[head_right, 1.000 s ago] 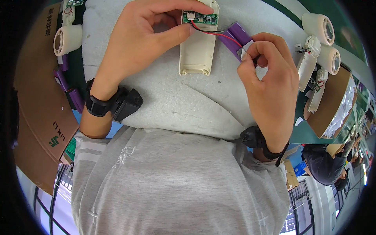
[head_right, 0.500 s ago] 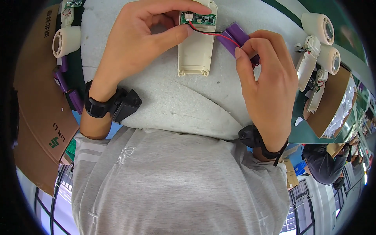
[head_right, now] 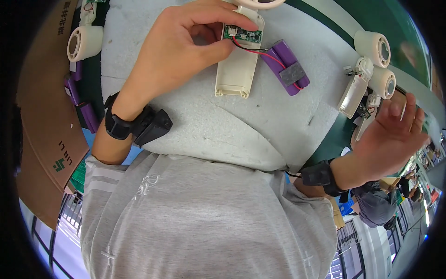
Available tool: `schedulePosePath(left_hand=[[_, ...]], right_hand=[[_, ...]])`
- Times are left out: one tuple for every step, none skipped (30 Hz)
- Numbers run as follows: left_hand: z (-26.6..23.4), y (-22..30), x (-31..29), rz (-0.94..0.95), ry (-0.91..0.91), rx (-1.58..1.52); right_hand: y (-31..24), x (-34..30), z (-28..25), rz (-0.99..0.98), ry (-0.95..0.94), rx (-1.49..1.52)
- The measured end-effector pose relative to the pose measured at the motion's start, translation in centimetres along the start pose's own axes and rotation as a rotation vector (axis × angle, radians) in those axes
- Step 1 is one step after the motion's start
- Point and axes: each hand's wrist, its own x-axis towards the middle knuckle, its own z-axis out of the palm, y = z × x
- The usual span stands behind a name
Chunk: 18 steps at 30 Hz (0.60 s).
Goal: Assemble electronic components including circuit boards and batteries into plastic device housings on a factory assembly line.
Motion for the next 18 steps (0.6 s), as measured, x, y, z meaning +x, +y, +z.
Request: schedulePosePath(left_hand=[[0.0,0.5,0.0,-0.23,-0.022,-0.08],[0.0,0.6,0.0,-0.226,-0.021,-0.083],[0.0,0.6,0.0,-0.219,-0.023,-0.07],[-0.1,0.6,0.1,-0.212,-0.026,-0.057],[-0.1,0.6,0.2,-0.205,-0.032,-0.044],[0.0,0.6,0.3,-0.2,-0.039,-0.047],[-0.3,0.5,-0.2,-0.215,-0.016,-0.018],[-0.3,0.6,-0.2,-0.213,-0.015,-0.009],[-0.3,0.5,-0.1,-0.212,-0.014,0.0],[-0.3,0.6,-0.1,-0.212,-0.018,-0.004],[-0.3,0.6,0.0,-0.22,-0.028,-0.013],[-0.4,0.7,0.1,-0.227,-0.038,-0.021],[-0.4,0.7,0.1,-0.235,-0.047,-0.029],[-0.3,0.6,0.1,-0.236,-0.049,-0.032],[-0.4,0.5,0.1,-0.225,-0.043,-0.041],[-0.4,0.5,0.1,-0.213,-0.037,-0.049],[-0.4,0.4,0.0,-0.202,-0.031,-0.057],[-0.5,0.4,0.0,-0.204,-0.028,-0.054]], right_hand=[[-0.5,0.1,0.3,-0.038,0.097,0.294],[-0.3,0.1,0.7,-0.042,0.096,0.291],[0.4,-0.2,1.2,0.072,-0.029,0.211],[1.0,-0.7,2.0,0.187,-0.152,0.128],[1.3,-1.7,4.1,0.073,-0.296,-0.273],[1.6,-2.6,5.9,-0.043,-0.433,-0.677],[2.5,-3.0,7.2,-0.046,-0.452,-0.656],[2.7,-3.2,7.8,-0.107,-0.508,-0.795],[2.9,-3.1,8.1,-0.168,-0.563,-0.933],[3.1,-3.0,8.0,-0.164,-0.562,-0.938],[3.3,-2.8,7.8,-0.163,-0.557,-0.916],[3.5,-2.6,7.6,-0.162,-0.553,-0.894],[3.5,-2.5,7.4,-0.161,-0.549,-0.871],[3.4,-2.5,7.1,-0.159,-0.549,-0.873],[3.0,-2.5,6.8,-0.049,-0.594,-0.764],[2.6,-2.5,6.7,0.059,-0.636,-0.653],[2.3,-2.5,6.6,0.167,-0.675,-0.54],[2.1,-2.5,6.6,0.166,-0.679,-0.537]])
